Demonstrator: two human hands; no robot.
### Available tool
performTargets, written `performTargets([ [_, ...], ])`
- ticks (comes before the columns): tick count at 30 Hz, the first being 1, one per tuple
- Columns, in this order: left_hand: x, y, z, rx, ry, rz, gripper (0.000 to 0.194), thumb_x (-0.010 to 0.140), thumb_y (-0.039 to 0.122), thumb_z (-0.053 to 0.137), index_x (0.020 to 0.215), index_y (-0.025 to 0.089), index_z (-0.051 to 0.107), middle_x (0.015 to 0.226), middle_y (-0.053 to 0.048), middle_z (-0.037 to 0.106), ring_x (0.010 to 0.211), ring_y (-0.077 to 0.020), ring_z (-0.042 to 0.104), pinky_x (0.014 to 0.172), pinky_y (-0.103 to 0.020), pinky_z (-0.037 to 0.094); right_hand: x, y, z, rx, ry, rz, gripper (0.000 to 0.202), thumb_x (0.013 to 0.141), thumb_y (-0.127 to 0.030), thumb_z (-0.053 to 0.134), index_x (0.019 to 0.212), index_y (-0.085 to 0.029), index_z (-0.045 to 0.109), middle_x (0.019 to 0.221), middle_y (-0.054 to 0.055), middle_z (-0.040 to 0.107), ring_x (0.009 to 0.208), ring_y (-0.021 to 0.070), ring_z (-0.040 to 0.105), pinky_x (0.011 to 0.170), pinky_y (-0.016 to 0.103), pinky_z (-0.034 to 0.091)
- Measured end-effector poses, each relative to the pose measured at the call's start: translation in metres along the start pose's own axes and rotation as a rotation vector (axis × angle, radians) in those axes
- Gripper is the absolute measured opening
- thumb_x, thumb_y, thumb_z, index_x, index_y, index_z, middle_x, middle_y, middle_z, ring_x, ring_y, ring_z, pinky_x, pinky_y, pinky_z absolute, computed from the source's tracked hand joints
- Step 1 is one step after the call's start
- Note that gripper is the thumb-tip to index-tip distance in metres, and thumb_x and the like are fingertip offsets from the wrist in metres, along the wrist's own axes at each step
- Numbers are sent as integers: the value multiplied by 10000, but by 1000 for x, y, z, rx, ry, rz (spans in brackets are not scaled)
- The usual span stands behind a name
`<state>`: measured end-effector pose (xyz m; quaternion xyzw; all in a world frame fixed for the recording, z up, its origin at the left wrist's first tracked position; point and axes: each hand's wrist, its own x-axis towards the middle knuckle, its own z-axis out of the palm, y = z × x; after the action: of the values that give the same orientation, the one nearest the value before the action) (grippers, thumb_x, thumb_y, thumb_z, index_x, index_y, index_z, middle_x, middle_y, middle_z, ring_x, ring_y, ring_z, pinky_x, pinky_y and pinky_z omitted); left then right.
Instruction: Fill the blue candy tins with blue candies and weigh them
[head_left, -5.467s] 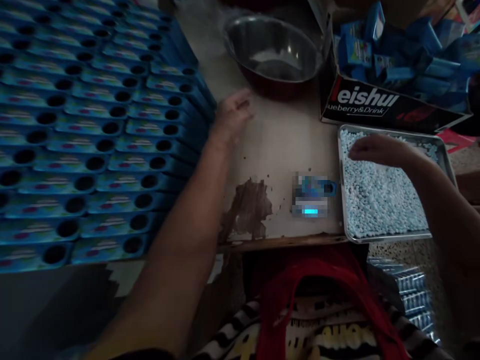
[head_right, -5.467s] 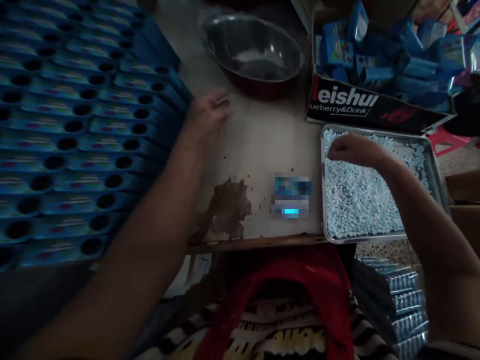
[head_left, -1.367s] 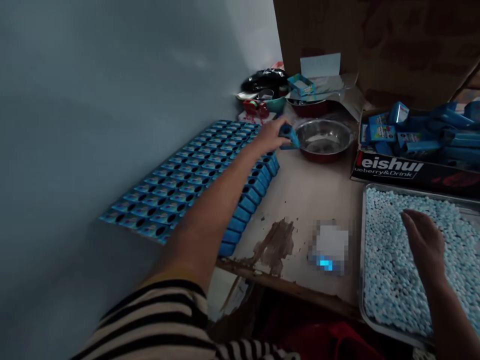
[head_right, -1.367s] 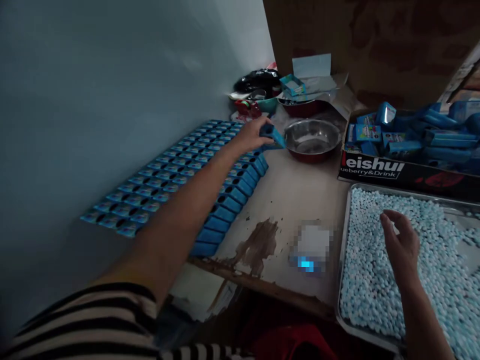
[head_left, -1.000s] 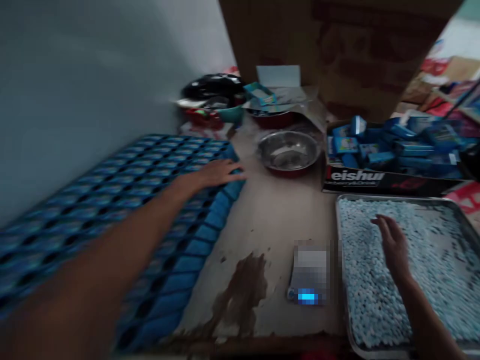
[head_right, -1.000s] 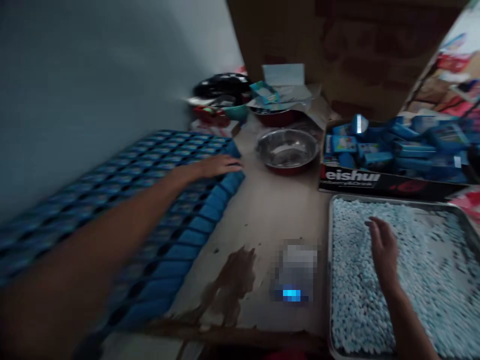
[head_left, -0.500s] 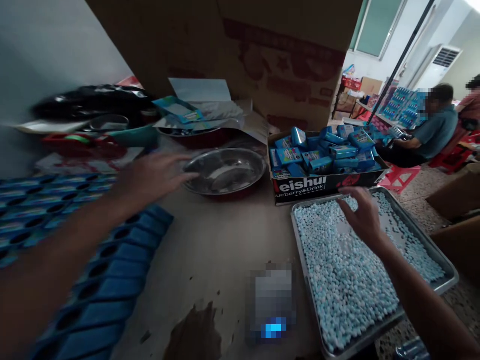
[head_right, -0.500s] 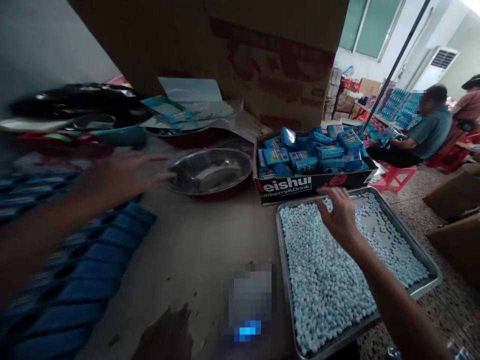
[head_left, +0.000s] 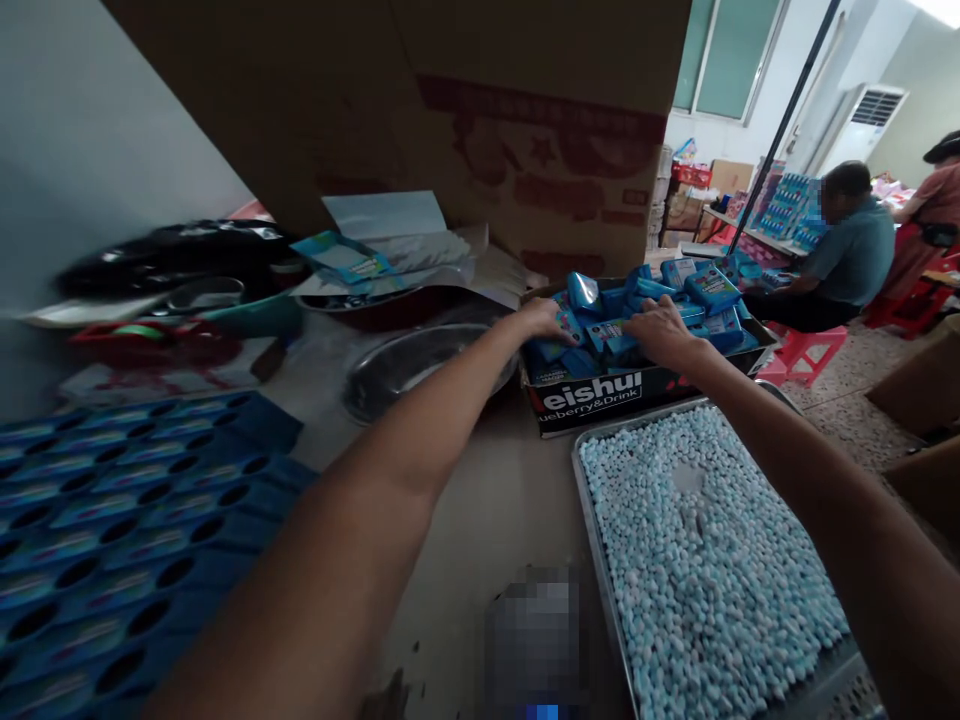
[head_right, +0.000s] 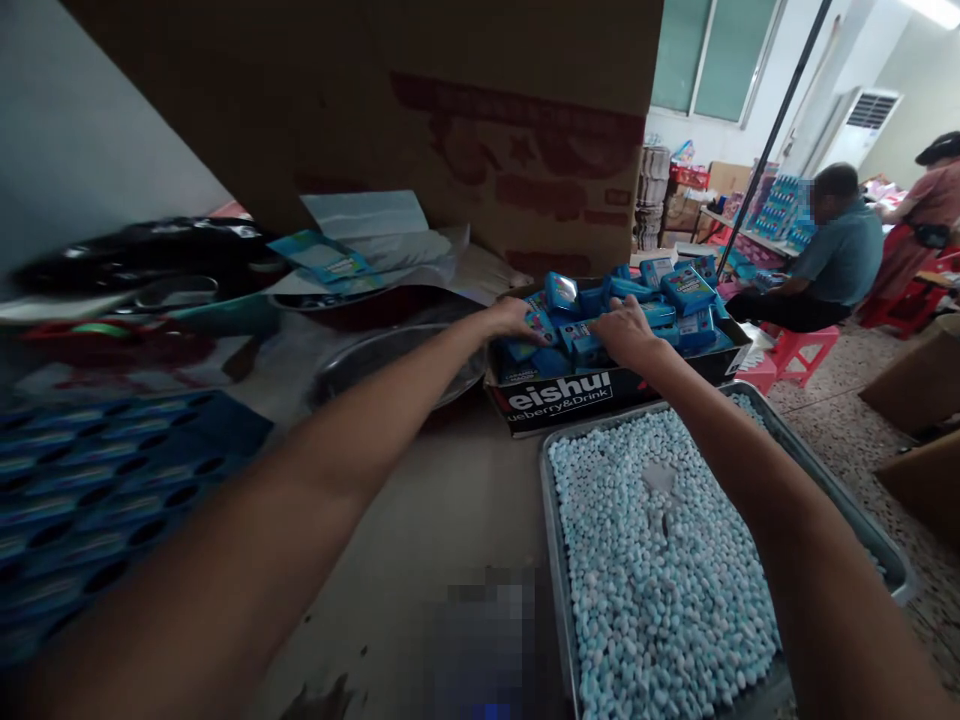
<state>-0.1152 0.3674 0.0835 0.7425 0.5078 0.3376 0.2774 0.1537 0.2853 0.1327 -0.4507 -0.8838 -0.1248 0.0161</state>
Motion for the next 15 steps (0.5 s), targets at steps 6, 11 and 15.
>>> performTargets([
  [6, -57, 19, -38, -205, 132, -3, 621, 614, 473, 970, 1049, 234, 596, 894, -1, 698, 903, -228, 670, 876, -368, 582, -47, -7, -22, 302, 416, 55, 295, 1033, -185, 675, 1314, -236, 748, 1300, 131, 773, 1240, 361, 626, 1065, 522, 474],
  [11, -139, 58, -33, -397, 349, 141, 609, 700, 470, 935, 1159, 281, 582, 1042, -5, 657, 981, -221, 641, 931, -347, 570, -90, -40, -31, 643, 601, 65, 289, 1030, -213, 666, 1310, -232, 736, 1344, 115, 751, 1265, 306, 674, 1109, 458, 525],
  [15, -194, 82, -13, -466, 453, 109, 603, 761, 490, 912, 1214, 298, 564, 1045, -2, 641, 993, -223, 645, 962, -356, 572, -121, -71, -34, 1029, 601, 117, 303, 942, -407, 802, 1192, -238, 774, 1214, 76, 788, 1145, 283, 722, 1029, 433, 572],
])
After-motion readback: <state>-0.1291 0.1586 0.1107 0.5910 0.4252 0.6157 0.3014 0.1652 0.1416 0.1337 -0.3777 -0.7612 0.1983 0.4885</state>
